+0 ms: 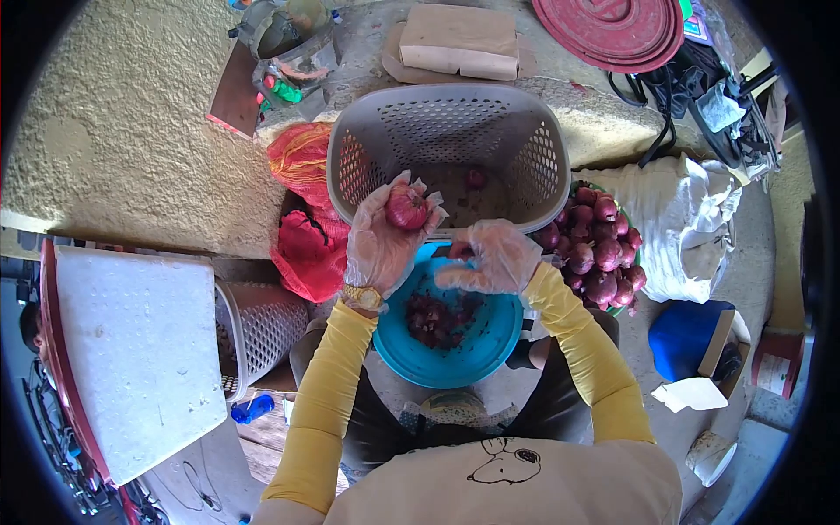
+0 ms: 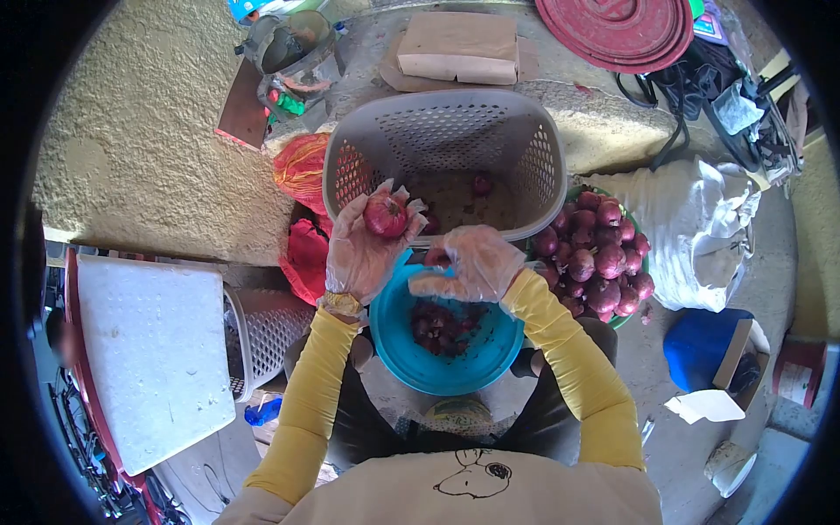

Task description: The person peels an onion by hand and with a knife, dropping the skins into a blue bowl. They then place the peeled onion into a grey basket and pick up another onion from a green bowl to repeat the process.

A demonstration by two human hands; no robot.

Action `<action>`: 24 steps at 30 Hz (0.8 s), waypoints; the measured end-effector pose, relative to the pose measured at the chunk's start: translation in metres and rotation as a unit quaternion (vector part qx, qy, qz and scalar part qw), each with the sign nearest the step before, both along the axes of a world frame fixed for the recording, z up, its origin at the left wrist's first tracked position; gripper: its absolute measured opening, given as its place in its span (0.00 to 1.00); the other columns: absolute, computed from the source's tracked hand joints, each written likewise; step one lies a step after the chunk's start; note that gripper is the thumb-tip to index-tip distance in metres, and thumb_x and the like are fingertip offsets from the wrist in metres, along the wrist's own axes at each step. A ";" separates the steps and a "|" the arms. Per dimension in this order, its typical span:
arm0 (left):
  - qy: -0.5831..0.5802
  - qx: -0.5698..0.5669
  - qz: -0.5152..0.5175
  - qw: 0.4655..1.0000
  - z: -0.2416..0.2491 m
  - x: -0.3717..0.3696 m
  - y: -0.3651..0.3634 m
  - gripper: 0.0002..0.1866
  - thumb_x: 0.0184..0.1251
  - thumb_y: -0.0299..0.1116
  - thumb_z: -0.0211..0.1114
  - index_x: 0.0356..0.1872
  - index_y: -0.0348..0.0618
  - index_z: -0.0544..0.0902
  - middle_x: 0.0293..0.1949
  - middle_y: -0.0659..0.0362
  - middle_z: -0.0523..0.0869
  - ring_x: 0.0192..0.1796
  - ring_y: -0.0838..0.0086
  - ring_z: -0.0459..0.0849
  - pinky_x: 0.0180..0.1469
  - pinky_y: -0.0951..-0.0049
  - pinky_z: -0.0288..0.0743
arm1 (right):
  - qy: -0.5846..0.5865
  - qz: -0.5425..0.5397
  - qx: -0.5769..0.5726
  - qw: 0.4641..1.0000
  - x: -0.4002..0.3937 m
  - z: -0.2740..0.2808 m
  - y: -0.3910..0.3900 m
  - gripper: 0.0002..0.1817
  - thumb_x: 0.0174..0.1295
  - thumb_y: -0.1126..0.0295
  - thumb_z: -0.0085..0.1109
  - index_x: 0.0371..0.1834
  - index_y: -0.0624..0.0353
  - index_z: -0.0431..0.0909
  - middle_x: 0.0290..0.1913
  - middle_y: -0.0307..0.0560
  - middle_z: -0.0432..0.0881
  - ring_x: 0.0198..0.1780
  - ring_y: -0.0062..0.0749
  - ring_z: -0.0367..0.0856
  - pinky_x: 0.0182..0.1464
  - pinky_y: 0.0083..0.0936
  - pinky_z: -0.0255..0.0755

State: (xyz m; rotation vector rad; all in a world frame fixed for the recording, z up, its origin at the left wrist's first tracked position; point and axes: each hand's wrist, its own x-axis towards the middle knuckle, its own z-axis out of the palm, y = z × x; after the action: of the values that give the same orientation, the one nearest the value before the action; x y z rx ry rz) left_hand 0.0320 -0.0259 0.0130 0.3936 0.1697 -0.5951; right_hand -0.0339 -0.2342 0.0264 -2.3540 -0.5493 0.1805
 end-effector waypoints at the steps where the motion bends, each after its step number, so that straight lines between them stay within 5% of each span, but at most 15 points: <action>1: -0.021 0.023 -0.006 0.999 -0.001 0.001 -0.001 0.26 0.80 0.49 0.61 0.65 0.37 0.76 0.57 0.48 0.81 0.59 0.56 0.81 0.62 0.51 0.83 | -0.030 -0.040 0.009 0.999 0.001 -0.001 -0.002 0.35 0.49 0.34 0.78 0.38 0.59 0.87 0.29 0.53 0.87 0.34 0.53 0.87 0.39 0.42 0.79; 5: -0.051 0.070 -0.041 0.995 -0.007 0.006 0.002 0.28 0.81 0.54 0.60 0.65 0.38 0.76 0.54 0.48 0.83 0.55 0.61 0.84 0.55 0.57 0.87 | -0.022 -0.093 0.034 0.995 0.005 0.011 -0.009 0.40 0.50 0.29 0.74 0.38 0.61 0.86 0.30 0.58 0.86 0.37 0.55 0.87 0.42 0.44 0.80; 7: -0.077 0.101 -0.177 0.976 -0.002 0.009 0.012 0.34 0.78 0.60 0.61 0.64 0.34 0.75 0.52 0.47 0.85 0.48 0.58 0.88 0.49 0.61 0.90 | 0.005 -0.141 0.034 0.989 0.006 0.021 -0.012 0.44 0.47 0.26 0.74 0.39 0.63 0.85 0.32 0.59 0.86 0.37 0.57 0.87 0.41 0.44 0.79; 10: 0.001 0.160 -0.100 0.982 -0.002 -0.008 -0.009 0.35 0.78 0.61 0.59 0.61 0.33 0.77 0.51 0.45 0.87 0.47 0.59 0.90 0.46 0.61 0.91 | -0.047 -0.157 0.040 0.986 0.006 0.008 -0.012 0.46 0.43 0.24 0.75 0.38 0.63 0.84 0.32 0.59 0.85 0.36 0.58 0.86 0.40 0.44 0.79; 16: -0.004 0.144 -0.157 0.977 -0.008 -0.010 -0.013 0.37 0.77 0.62 0.60 0.64 0.32 0.73 0.53 0.43 0.87 0.50 0.55 0.90 0.48 0.59 0.91 | -0.132 -0.132 -0.004 0.982 0.006 -0.006 -0.011 0.44 0.41 0.28 0.79 0.40 0.62 0.84 0.28 0.58 0.81 0.34 0.58 0.82 0.38 0.47 0.75; 24: 0.024 0.166 -0.153 0.974 -0.017 -0.006 -0.010 0.37 0.77 0.61 0.61 0.67 0.36 0.70 0.54 0.42 0.86 0.52 0.52 0.89 0.46 0.52 0.92 | -0.081 -0.140 -0.015 0.987 0.006 0.004 -0.013 0.44 0.43 0.29 0.78 0.43 0.63 0.85 0.33 0.59 0.84 0.40 0.59 0.85 0.43 0.46 0.78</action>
State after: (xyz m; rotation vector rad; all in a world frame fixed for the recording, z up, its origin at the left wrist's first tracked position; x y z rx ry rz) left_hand 0.0259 -0.0362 -0.0040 0.7383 0.2586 -0.8840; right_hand -0.0276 -0.2477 0.0301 -2.4581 -0.2862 -0.1335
